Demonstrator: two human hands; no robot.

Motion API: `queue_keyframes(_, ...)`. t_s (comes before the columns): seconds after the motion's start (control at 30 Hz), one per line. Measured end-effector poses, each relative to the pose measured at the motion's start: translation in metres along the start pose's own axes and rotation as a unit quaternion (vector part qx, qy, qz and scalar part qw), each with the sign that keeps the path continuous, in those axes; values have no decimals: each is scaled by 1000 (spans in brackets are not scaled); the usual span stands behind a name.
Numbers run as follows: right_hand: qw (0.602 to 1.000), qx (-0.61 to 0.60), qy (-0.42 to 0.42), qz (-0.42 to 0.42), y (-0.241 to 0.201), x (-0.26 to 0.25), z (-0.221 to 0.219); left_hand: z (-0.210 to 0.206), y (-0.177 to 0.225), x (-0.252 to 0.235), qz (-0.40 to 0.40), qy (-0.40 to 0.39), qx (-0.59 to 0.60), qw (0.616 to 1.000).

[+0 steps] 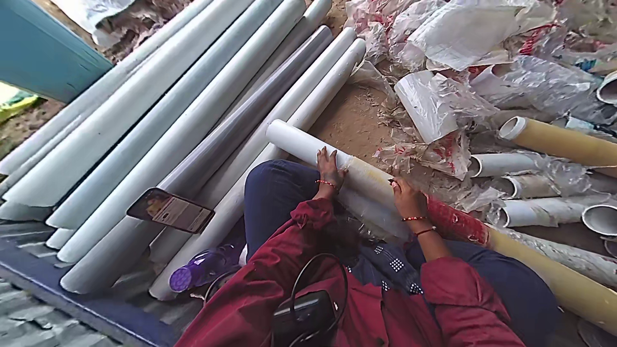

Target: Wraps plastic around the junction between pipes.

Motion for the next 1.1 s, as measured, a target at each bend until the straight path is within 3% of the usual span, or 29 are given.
queue_keyframes(0.13,987,93,-125,42,-62,-37,-10,5,4,-3,9,-72,-4,997)
queue_keyframes(0.23,974,151,-162,50,-90,-54,-15,6,4,-6,16,-90,1,996)
queue_keyframes(0.47,945,255,-205,28,-105,-67,-23,4,10,-7,2,-144,-101,984)
queue_keyframes(0.67,903,361,-233,28,-120,-69,-23,15,16,-11,39,-217,-133,966)
queue_keyframes(1.0,832,449,-324,-15,-138,-64,-17,17,7,-14,19,-180,-59,982)
queue_keyframes(1.1,806,466,-360,-58,-135,-59,-5,16,5,-9,-22,-113,-22,993)
Point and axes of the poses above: each hand's wrist, its own x-axis away from the middle knuckle, its own z-axis out of the back of the hand, y = z × x, the point moved 4 cm from there along -x, towards the middle knuckle, and after that the axes turned 14 degrees about -y, right-handed, at the moved point
